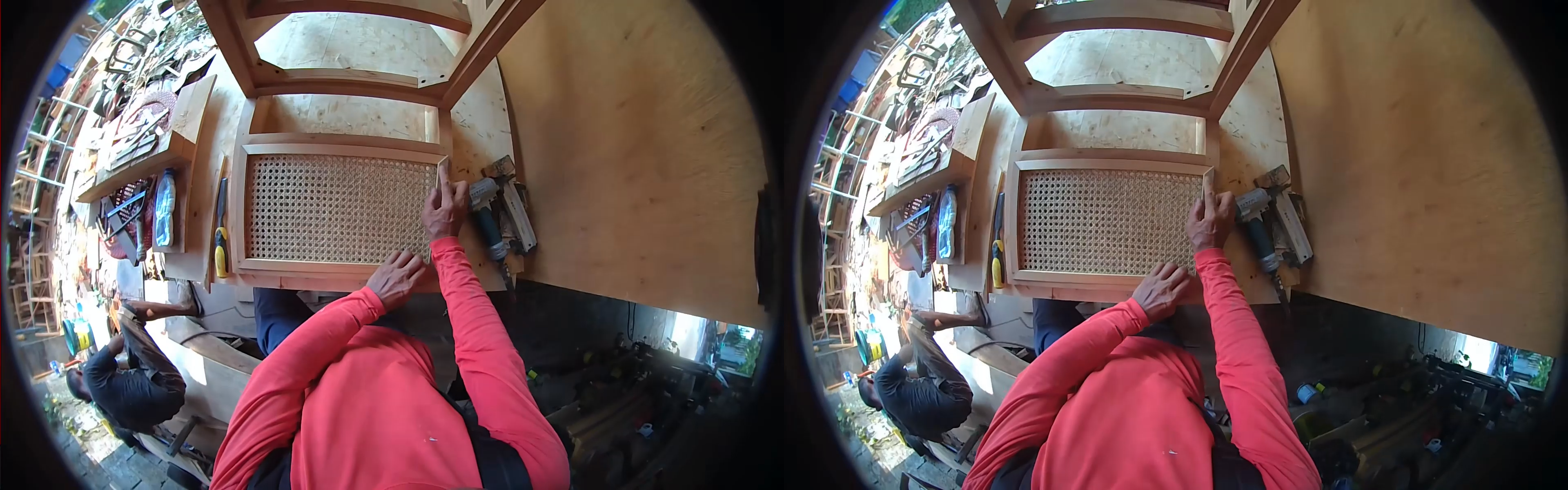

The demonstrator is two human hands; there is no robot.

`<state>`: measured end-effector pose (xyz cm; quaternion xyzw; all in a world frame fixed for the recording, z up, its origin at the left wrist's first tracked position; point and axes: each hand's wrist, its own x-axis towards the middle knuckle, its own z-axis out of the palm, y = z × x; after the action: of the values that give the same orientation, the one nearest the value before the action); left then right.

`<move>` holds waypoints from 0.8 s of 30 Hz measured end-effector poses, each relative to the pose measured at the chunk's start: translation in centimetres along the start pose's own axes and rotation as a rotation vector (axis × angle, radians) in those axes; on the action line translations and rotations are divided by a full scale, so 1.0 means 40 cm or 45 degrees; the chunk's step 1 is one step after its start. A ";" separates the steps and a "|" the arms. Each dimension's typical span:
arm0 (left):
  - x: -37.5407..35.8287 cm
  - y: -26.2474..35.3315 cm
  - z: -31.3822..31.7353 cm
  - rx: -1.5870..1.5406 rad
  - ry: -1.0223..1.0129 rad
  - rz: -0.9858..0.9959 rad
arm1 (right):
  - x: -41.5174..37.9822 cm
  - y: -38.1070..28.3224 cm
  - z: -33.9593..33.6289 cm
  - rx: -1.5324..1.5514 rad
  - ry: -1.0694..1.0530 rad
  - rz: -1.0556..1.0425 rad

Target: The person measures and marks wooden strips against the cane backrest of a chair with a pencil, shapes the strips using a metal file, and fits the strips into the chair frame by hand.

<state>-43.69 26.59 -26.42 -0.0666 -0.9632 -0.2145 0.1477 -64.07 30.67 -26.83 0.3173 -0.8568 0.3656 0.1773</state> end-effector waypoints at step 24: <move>0.004 0.000 -0.009 0.009 -0.047 0.010 | -0.001 0.008 0.022 -0.003 0.069 -0.027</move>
<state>-43.74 26.45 -26.07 -0.0738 -0.9662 -0.2092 0.1311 -64.30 30.22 -27.61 0.3161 -0.8487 0.3713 0.2048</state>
